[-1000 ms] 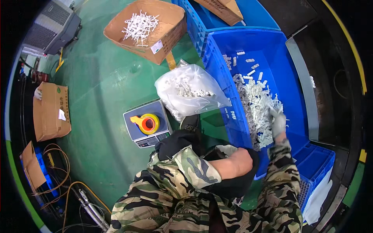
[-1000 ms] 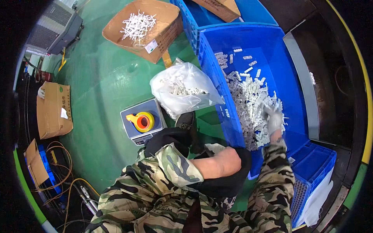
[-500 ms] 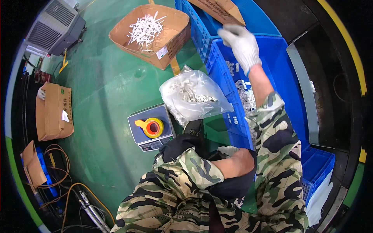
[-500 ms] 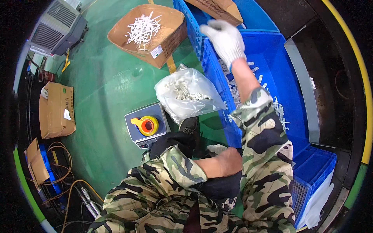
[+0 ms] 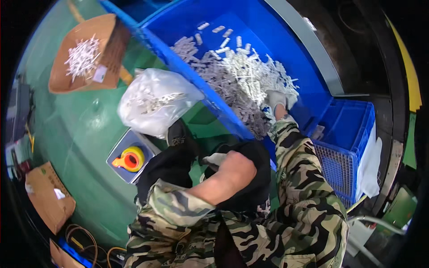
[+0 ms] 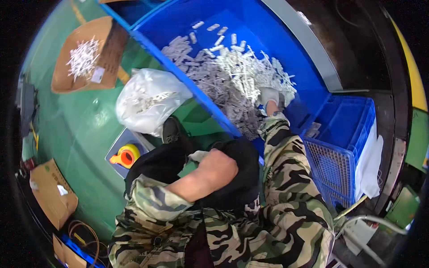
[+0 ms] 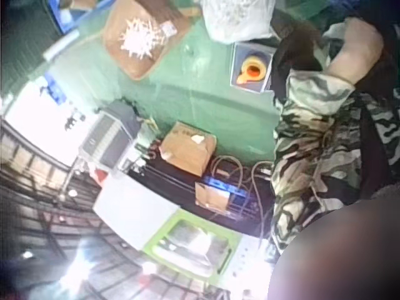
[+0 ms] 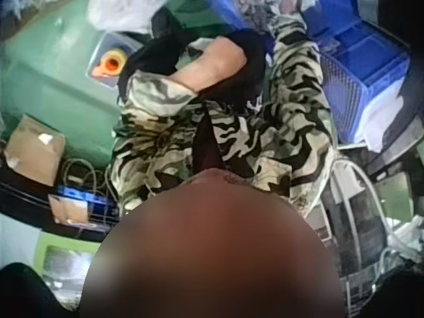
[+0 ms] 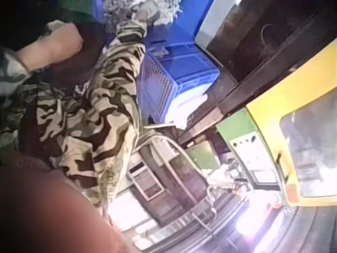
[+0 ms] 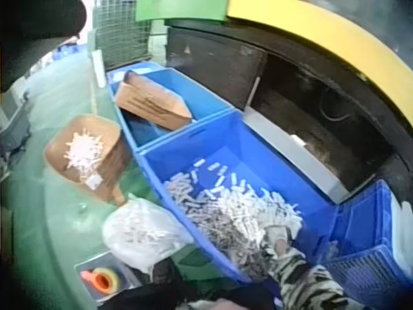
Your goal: The person is packaging small plastic parts from a large bin into individual plastic bags.
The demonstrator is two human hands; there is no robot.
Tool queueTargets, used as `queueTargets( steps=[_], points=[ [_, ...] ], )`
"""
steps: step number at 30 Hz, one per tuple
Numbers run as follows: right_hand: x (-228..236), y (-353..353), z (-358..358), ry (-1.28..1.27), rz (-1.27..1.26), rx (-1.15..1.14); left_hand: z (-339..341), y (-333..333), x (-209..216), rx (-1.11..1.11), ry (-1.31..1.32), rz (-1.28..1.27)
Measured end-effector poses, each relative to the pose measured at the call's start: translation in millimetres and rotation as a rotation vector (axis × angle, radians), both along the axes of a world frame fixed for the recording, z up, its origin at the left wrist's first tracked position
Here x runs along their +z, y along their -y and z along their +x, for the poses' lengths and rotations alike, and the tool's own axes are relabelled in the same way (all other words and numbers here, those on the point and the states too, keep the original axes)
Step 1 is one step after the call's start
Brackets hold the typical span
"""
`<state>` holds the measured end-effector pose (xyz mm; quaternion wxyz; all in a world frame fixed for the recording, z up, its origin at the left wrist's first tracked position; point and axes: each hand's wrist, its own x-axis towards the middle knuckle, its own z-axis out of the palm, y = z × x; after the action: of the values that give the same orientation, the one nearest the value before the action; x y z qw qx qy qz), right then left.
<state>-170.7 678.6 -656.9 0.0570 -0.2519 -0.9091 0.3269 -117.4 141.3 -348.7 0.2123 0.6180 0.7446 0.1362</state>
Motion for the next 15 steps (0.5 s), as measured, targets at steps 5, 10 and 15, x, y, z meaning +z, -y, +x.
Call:
queueTargets(
  steps=[5, 10, 15],
  points=[
    [-16, 231, -62, 0.227, -0.492, -0.3, -5, 20, -42, 0.061, 0.057, -0.341],
    [20, 216, -101, 0.325, 0.128, 0.143, -9, -10, -29, 0.002, 0.084, -0.317],
    [-2, 221, -115, 0.595, 0.246, 0.252, -23, -19, -21, 0.001, 0.176, -0.37]
  ],
)
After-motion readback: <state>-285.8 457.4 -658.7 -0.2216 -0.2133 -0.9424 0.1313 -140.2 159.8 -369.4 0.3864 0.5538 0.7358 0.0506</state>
